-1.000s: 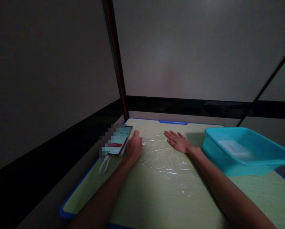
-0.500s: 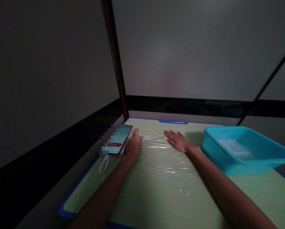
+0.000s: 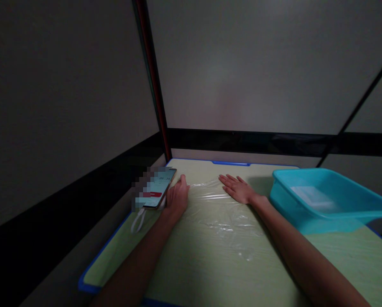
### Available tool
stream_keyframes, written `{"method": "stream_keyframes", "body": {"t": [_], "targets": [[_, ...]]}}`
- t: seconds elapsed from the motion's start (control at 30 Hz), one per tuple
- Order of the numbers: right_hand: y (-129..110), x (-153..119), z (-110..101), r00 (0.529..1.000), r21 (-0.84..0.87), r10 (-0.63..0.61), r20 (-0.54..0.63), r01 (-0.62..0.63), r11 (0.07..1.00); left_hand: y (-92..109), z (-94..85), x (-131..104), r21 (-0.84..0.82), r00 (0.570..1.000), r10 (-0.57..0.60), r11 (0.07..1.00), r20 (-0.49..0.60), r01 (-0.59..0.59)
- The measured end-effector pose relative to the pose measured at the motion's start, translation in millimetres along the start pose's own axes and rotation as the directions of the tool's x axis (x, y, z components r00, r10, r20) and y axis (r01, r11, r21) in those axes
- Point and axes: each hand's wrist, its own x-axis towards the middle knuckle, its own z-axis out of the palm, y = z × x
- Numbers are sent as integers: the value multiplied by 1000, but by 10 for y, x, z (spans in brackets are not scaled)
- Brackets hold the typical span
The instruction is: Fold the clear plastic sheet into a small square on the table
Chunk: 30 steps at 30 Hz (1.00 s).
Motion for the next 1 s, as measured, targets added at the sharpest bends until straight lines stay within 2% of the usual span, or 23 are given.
{"method": "stream_keyframes", "body": {"t": [0.2, 0.33, 0.4, 0.5, 0.57, 0.67, 0.8, 1.0], "targets": [[-3, -6, -4, 1000, -3, 2, 7, -2, 1000, 5, 8, -43, 44, 999, -6, 999, -32, 7], [-11, -5, -10, 1000, -5, 5, 9, -5, 1000, 42, -93, -72, 48, 996, 17, 999, -85, -13], [-16, 0, -10, 1000, -8, 8, 9, -8, 1000, 124, -152, -76, 36, 990, 75, 997, -116, -71], [-23, 10, -8, 1000, -15, 12, 7, -12, 1000, 353, -157, -69, -1, 965, 229, 973, -127, -231], [-26, 14, -6, 1000, -20, 15, 8, -15, 1000, 529, -78, -58, -30, 940, 325, 944, -99, -330], [-25, 15, -3, 1000, -24, 16, 13, -15, 1000, 699, 108, -35, -67, 918, 394, 915, -45, -397], [-15, 14, 2, 1000, -23, 17, 18, -17, 1000, 674, 279, -21, -99, 913, 408, 908, -9, -407], [-2, 24, 3, 999, -28, 36, 24, -35, 999, 533, 283, -32, -119, 924, 383, 918, 11, -379]]}}
